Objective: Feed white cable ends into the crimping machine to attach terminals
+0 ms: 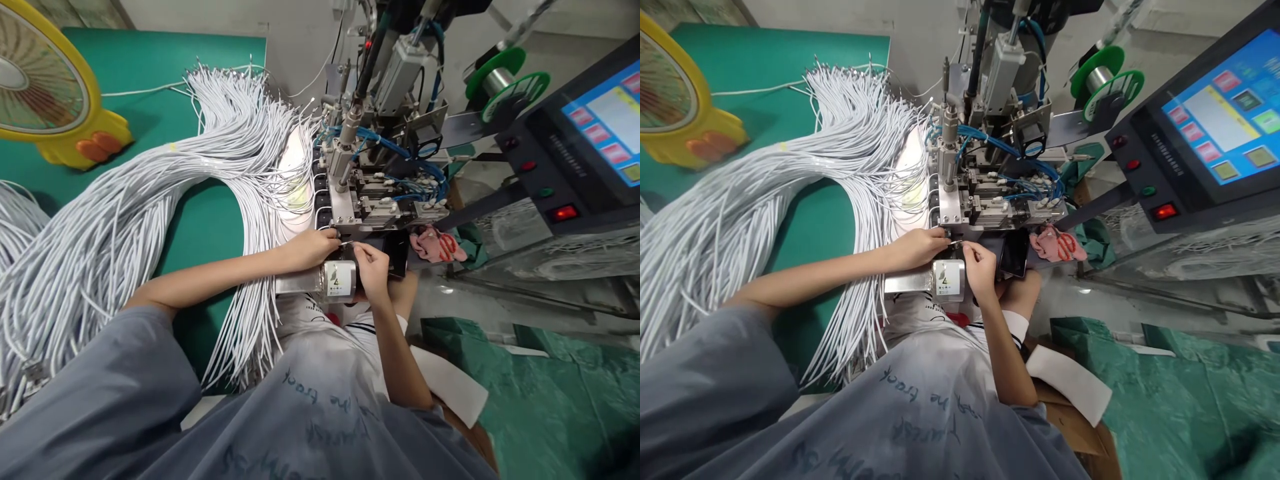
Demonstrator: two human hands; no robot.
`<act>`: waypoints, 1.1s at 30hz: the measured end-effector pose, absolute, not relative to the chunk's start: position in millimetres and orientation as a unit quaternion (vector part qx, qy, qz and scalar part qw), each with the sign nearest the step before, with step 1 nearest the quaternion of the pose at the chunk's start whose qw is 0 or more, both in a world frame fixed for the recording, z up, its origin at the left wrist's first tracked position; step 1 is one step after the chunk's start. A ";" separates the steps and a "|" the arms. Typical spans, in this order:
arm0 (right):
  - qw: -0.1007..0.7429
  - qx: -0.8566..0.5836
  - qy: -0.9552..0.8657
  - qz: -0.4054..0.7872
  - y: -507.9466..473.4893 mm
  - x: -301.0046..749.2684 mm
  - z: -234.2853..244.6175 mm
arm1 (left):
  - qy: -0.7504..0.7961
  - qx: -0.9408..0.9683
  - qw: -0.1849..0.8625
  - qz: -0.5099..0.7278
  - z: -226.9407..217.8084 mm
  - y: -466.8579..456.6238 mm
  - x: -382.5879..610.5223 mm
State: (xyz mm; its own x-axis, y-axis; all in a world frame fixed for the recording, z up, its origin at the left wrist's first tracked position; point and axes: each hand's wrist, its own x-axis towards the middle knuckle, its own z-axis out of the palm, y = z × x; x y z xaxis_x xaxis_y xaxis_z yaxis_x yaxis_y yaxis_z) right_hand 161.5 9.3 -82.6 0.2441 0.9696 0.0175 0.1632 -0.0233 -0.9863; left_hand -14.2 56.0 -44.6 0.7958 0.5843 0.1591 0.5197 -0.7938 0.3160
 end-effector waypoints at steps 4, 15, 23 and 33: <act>0.480 -0.596 -0.467 0.444 20.1 170.8 -93.5 | 0.301 0.949 0.080 0.049 -48.6 59.5 -13.3; 0.451 -0.577 -0.473 0.489 27.4 168.5 -97.4 | 0.283 0.957 0.057 0.043 -49.3 57.6 -13.9; 0.431 -0.566 -0.476 0.518 29.1 166.9 -96.5 | 0.266 0.964 -0.004 0.028 -48.6 56.7 -12.7; 0.465 -0.572 -0.447 0.506 31.6 170.1 -99.8 | 0.258 0.966 -0.020 0.019 -42.9 57.4 -10.8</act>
State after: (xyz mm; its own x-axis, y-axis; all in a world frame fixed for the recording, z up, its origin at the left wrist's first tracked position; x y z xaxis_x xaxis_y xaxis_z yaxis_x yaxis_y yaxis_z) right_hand 170.1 31.6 -99.8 0.0871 0.9828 -0.1630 0.0400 -0.1669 -0.9852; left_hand -10.8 57.4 -42.9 0.8658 0.4982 0.0472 0.4997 -0.8657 -0.0290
